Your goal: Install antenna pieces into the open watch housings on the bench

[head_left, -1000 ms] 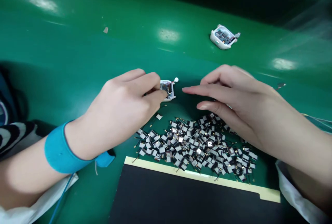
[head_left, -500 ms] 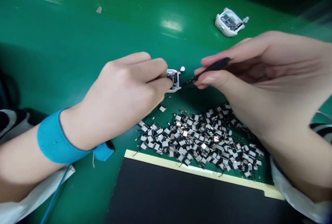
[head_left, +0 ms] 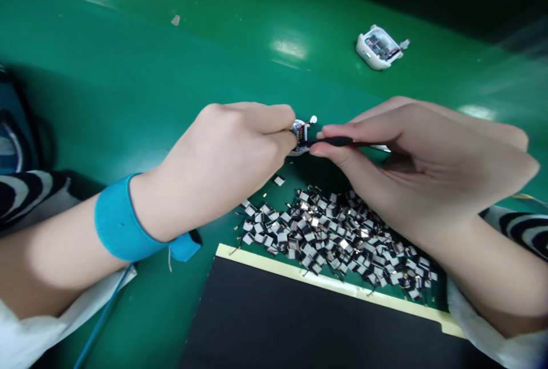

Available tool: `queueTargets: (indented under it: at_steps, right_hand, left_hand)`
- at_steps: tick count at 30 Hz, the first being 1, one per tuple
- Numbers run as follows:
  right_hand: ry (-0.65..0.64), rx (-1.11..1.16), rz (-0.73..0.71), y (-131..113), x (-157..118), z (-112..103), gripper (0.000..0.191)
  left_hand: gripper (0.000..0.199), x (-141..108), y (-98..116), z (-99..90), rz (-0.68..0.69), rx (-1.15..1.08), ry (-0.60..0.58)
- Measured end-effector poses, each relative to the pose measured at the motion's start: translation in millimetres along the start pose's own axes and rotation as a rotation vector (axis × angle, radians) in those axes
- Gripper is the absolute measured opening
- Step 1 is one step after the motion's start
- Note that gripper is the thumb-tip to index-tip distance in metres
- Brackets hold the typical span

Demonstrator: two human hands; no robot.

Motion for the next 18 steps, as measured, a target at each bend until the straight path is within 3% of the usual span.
queueTargets:
  at_steps: [4,10,18]
  right_hand:
    - [-0.118,-0.022,0.025,-5,1,10,0.009]
    - [0.104,0.075,-0.054,-8,-2,1,0.009]
    - [0.080,0.286,0.090,9,-4,10,0.015]
  left_hand:
    - [0.024,1,-4,1.5,-0.069,-0.026,-0.029]
    - [0.026,0,-4,0.3,-0.090,-0.007,-0.012]
    - [0.025,1,-6,3.6,-0.115,-0.013,-0.078]
Point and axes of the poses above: each hand's wrist, its own x-axis towards the middle knuckle, its own z-axis out of the palm, y = z × x, the point moved 7 cm from there along x, towards the middle knuckle
